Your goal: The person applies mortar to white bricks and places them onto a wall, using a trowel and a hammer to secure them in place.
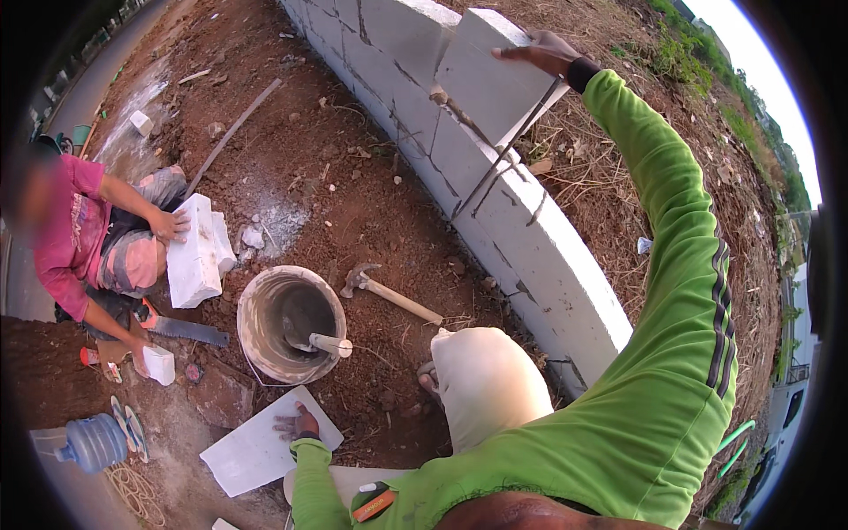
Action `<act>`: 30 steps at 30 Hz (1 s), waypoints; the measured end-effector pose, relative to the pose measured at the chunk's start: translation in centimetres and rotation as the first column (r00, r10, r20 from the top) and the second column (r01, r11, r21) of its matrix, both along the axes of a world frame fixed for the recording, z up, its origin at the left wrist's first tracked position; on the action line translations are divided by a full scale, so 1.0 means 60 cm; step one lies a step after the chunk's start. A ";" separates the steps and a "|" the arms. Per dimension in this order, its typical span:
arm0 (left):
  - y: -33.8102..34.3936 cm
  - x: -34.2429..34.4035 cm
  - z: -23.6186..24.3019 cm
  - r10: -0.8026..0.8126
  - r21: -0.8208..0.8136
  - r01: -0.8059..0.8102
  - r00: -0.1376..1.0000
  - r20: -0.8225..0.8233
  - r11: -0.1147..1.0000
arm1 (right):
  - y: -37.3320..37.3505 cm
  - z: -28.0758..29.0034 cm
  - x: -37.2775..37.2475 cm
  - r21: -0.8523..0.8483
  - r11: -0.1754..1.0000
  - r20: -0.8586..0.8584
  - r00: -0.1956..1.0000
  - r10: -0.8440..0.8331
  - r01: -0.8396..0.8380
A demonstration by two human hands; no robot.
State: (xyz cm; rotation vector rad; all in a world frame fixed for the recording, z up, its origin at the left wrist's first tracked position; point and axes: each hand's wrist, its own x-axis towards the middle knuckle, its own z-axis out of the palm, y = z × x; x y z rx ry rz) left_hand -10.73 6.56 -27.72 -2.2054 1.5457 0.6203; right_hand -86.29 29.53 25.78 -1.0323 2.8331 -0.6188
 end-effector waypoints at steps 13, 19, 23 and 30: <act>0.000 0.023 -0.051 -0.007 -0.029 0.008 0.999 0.045 1.000 | -0.043 -0.022 0.022 0.104 0.993 -0.082 0.995 -0.054 0.063; 0.004 0.026 -0.052 -0.003 -0.051 0.005 0.999 0.036 0.999 | -0.063 -0.043 -0.014 0.178 0.980 -0.129 0.990 -0.063 0.086; 0.006 0.029 -0.055 -0.003 -0.075 0.004 1.000 0.024 0.997 | -0.069 -0.036 -0.010 0.248 0.966 -0.153 0.988 -0.027 0.065; 0.011 0.047 -0.055 -0.032 -0.116 0.035 0.999 0.032 0.993 | -0.076 -0.002 0.052 0.150 0.989 -0.073 0.997 0.003 0.008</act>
